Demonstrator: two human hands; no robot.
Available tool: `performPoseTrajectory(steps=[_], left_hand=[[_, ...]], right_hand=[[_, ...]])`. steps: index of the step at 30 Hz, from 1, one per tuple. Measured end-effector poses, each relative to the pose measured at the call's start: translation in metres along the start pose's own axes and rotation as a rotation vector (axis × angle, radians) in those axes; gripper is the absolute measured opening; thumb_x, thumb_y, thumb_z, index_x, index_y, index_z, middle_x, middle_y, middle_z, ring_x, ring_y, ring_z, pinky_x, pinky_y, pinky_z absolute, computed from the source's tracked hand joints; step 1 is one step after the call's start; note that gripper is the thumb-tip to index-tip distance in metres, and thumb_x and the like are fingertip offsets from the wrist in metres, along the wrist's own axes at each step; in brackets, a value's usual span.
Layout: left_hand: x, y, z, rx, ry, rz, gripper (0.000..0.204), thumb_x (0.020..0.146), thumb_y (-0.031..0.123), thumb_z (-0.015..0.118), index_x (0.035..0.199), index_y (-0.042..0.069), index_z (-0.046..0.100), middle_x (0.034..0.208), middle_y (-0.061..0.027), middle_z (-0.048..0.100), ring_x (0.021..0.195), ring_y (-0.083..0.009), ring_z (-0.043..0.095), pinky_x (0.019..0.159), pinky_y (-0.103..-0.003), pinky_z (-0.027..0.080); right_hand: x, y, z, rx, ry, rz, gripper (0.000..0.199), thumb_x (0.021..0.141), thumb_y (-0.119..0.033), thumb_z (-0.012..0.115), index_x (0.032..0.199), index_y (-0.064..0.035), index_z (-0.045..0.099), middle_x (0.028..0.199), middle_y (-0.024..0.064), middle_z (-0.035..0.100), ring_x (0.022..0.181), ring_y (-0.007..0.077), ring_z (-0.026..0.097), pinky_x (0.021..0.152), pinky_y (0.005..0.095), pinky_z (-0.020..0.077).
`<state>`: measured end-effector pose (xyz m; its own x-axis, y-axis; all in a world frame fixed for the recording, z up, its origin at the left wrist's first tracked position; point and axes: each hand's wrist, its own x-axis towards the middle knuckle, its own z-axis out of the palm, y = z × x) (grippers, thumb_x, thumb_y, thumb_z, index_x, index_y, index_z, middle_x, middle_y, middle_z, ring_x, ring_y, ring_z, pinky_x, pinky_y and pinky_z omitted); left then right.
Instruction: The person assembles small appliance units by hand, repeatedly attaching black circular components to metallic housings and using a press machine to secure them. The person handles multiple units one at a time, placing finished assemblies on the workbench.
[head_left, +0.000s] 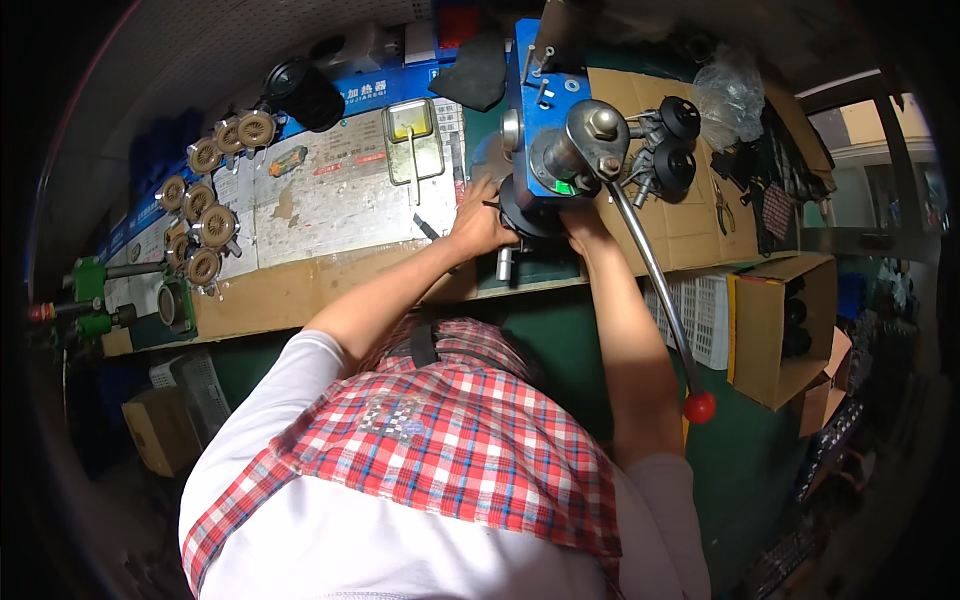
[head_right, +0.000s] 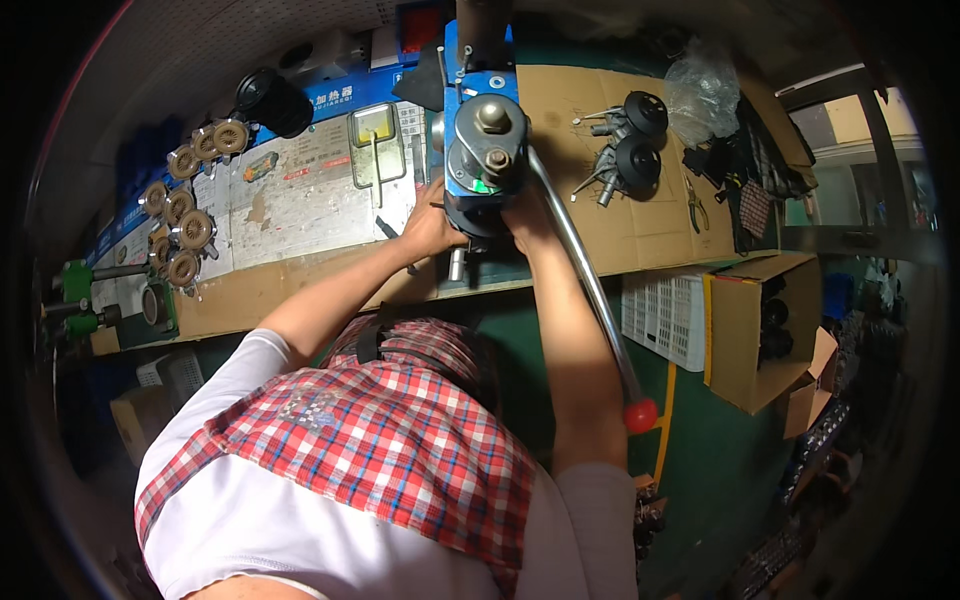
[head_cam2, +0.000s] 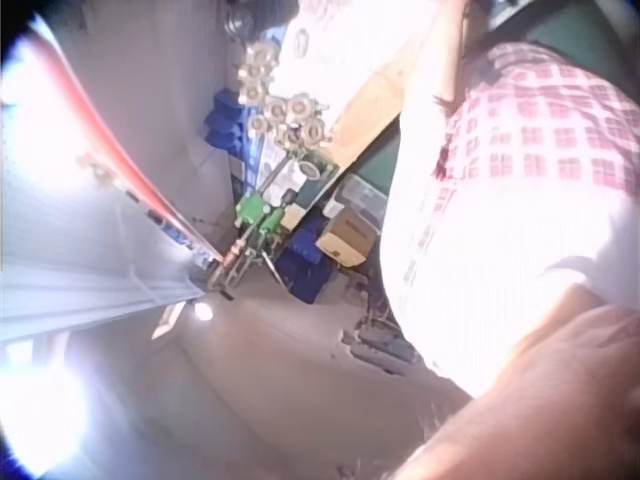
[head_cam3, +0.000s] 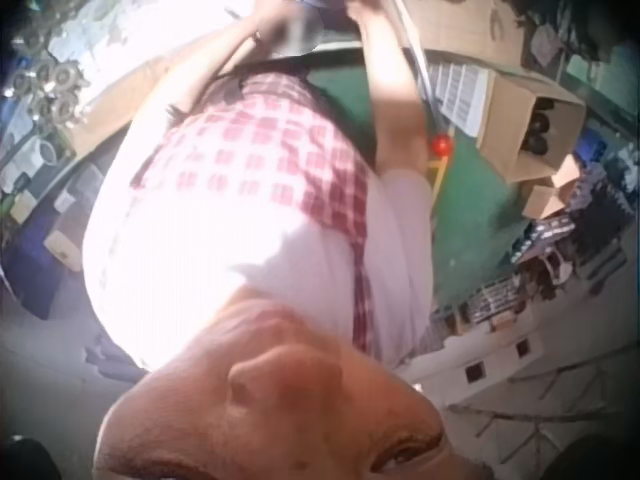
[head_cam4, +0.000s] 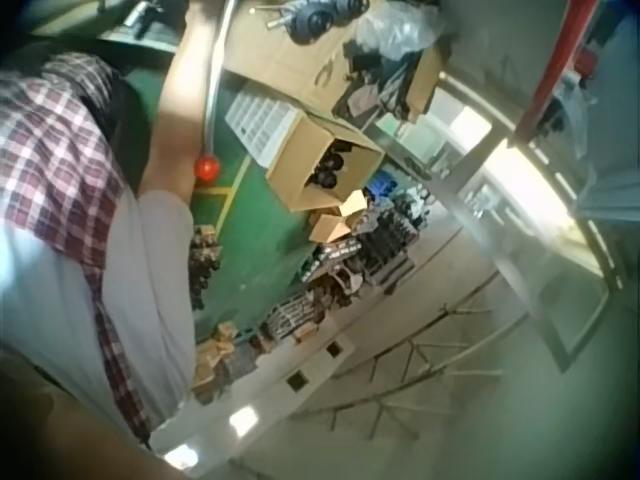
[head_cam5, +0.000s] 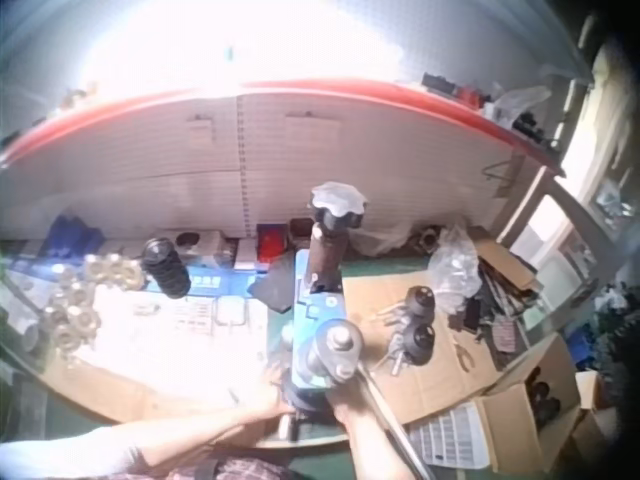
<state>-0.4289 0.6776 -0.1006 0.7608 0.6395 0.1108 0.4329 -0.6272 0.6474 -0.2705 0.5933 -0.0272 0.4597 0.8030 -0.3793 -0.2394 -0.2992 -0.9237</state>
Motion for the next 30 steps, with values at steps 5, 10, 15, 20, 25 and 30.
performPoseTrajectory(steps=[5,10,15,20,25,30], left_hand=[[0.022,-0.024,0.041,-0.011,-0.045,0.154,0.074,0.075,0.028,0.074,0.139,0.006,0.043,0.141,-0.0192,0.043,0.137,-0.0402,0.032,0.114,-0.052,0.027],[0.018,-0.023,0.034,-0.050,-0.112,0.071,0.070,0.077,0.023,0.072,0.139,0.007,0.043,0.143,-0.0177,0.041,0.134,-0.0397,0.035,0.114,-0.047,0.029],[0.009,-0.030,-0.005,0.160,-0.289,0.070,0.110,0.064,0.052,0.082,0.149,0.010,0.027,0.152,-0.0220,0.024,0.141,-0.0425,0.021,0.116,-0.049,0.021],[0.003,-0.012,-0.058,-0.204,-0.056,0.083,0.118,0.060,0.051,0.083,0.150,0.006,0.021,0.151,-0.0262,0.024,0.142,-0.0417,0.021,0.117,-0.048,0.020],[0.027,0.047,-0.045,-0.138,-0.082,0.105,0.089,0.060,0.048,0.082,0.128,0.002,0.046,0.126,-0.0196,0.049,0.119,-0.0386,0.042,0.104,-0.045,0.034],[0.021,0.038,-0.051,-0.059,-0.042,0.056,0.085,0.061,0.046,0.081,0.126,0.004,0.047,0.125,-0.0186,0.048,0.117,-0.0376,0.042,0.103,-0.045,0.036]], right_hand=[[0.025,0.044,-0.013,-0.534,0.197,-0.316,0.053,0.083,-0.006,0.059,0.135,-0.0046,0.049,0.126,0.0197,0.060,0.121,0.0300,0.055,0.103,0.0375,0.0409],[0.034,0.055,-0.007,-0.797,0.235,-0.621,0.043,0.085,-0.014,0.061,0.127,-0.0045,0.055,0.126,0.0204,0.060,0.122,0.0330,0.055,0.101,0.0384,0.0430],[0.032,0.046,-0.001,-0.893,0.159,-0.549,0.037,0.088,-0.019,0.061,0.123,-0.0063,0.058,0.128,0.0177,0.059,0.123,0.0321,0.054,0.101,0.0387,0.0434],[0.031,0.043,0.004,-0.836,0.192,-0.645,0.037,0.088,-0.023,0.060,0.121,-0.0052,0.058,0.123,0.0180,0.061,0.119,0.0326,0.056,0.099,0.0392,0.0449],[0.047,0.047,-0.025,-0.772,0.216,-0.516,0.037,0.086,-0.019,0.061,0.120,-0.0031,0.055,0.118,0.0204,0.062,0.107,0.0346,0.062,0.091,0.0433,0.0470],[-0.084,-0.088,-0.068,-0.144,-0.040,0.222,0.080,0.095,-0.066,0.036,0.144,-0.0026,0.034,0.131,0.0190,0.051,0.100,0.0261,0.064,0.068,0.0382,0.0598]])
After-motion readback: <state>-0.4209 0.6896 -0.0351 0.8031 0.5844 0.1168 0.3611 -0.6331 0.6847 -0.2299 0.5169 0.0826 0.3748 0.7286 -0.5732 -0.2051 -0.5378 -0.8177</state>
